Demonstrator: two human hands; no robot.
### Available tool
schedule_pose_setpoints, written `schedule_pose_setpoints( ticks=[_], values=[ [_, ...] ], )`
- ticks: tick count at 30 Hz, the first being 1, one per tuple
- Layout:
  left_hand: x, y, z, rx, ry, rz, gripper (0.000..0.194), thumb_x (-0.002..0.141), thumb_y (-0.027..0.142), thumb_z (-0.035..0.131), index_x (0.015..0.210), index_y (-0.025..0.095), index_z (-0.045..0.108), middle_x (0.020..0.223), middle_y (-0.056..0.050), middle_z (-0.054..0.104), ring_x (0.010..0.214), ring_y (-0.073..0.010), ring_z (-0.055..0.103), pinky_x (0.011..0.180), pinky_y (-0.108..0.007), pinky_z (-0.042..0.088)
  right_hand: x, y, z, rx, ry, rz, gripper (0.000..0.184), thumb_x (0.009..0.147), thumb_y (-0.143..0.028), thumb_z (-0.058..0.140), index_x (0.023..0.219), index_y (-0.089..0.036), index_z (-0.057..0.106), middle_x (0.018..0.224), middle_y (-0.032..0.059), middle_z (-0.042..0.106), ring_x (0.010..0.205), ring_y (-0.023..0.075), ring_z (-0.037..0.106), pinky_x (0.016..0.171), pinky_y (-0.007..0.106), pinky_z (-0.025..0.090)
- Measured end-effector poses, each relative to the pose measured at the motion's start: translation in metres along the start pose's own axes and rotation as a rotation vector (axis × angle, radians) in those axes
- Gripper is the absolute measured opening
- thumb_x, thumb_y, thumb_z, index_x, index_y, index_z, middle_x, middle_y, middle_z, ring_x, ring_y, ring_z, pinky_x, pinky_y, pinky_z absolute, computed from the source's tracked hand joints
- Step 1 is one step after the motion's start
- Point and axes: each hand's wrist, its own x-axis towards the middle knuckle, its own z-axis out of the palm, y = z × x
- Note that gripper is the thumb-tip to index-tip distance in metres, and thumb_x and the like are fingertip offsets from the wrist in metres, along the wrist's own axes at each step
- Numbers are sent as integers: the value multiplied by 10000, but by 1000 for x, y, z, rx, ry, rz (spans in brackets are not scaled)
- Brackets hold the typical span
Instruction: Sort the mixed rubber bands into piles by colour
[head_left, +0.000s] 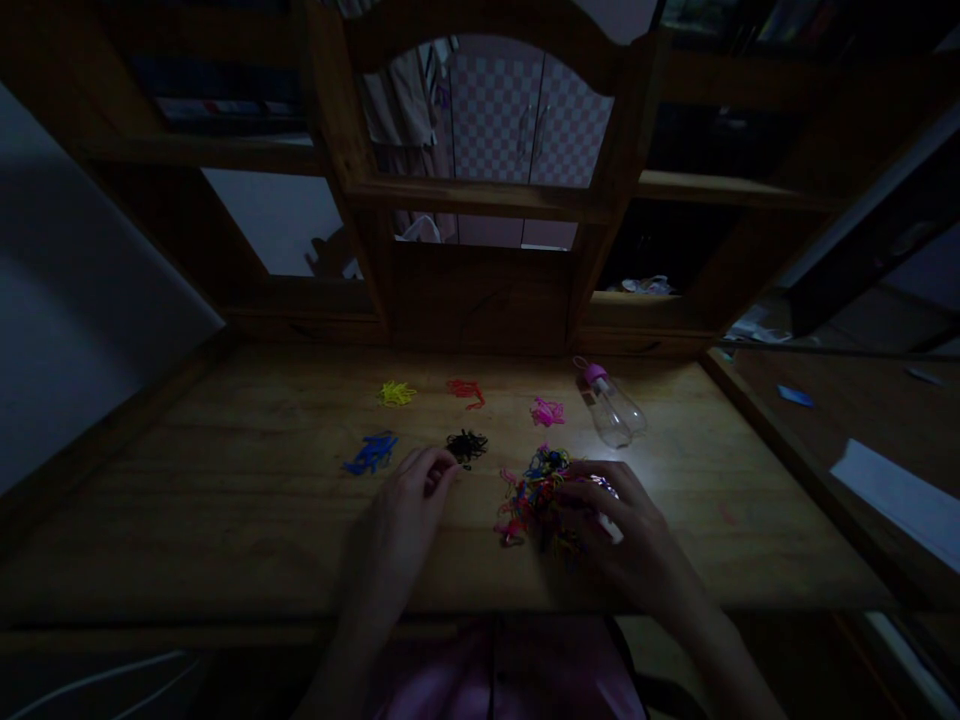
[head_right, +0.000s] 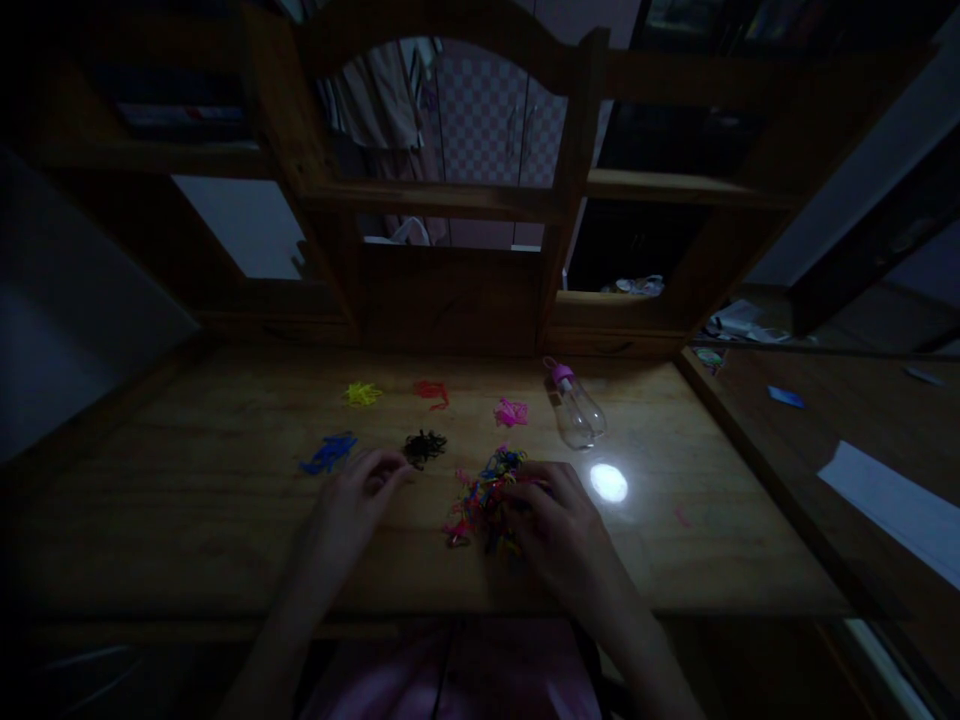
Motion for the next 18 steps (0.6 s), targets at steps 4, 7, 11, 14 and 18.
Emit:
schedule_pose_setpoints(
  ticks=[4, 7, 11, 14, 18],
  values=[
    [10, -6, 1, -1, 71, 12, 99, 877, 288, 567, 908, 222, 633, 885, -32, 665, 777, -193, 641, 710, -297, 521, 7, -6, 16, -73, -53, -84, 251, 901, -172, 579, 1111, -266, 679, 1221, 105, 601, 1107, 278, 549, 886, 468, 509],
    [5, -3, 2, 15, 73, 50, 144, 906, 298, 535, 983, 235, 640, 975, -37, 670, 829, -194, 648, 779, -315, 527, 8, -5, 22, -124, -83, -102, 227, 891, -172, 588, 1081, -245, 689, 1253, 113, 596, 1127, 297, 537, 902, 498, 489],
    [-9, 7, 1, 37, 47, 76, 161, 937, 284, 503, 981, 263, 656, 1039, -18, 669, 958, -196, 644, 900, -321, 490, 8, -3, 24, -129, -105, -96, 185, 886, -148, 591, 1004, -236, 704, 1190, 103, 633, 1096, 287, 552, 898, 480, 480],
    [-16, 14, 2, 18, 45, 88, 142, 938, 269, 512, 957, 260, 652, 1034, -11, 669, 976, -190, 642, 896, -301, 483, 9, -2, 23, -79, -116, -58, 157, 899, -154, 593, 951, -247, 708, 1079, 74, 674, 1011, 258, 585, 871, 440, 483],
    [-22, 22, 4, -10, 19, 117, 137, 946, 262, 508, 953, 255, 645, 1029, -11, 668, 978, -181, 639, 877, -284, 476, 11, -4, 20, 39, -84, -10, 150, 902, -154, 596, 934, -249, 708, 1023, 58, 696, 983, 237, 606, 875, 411, 486]
  ],
)
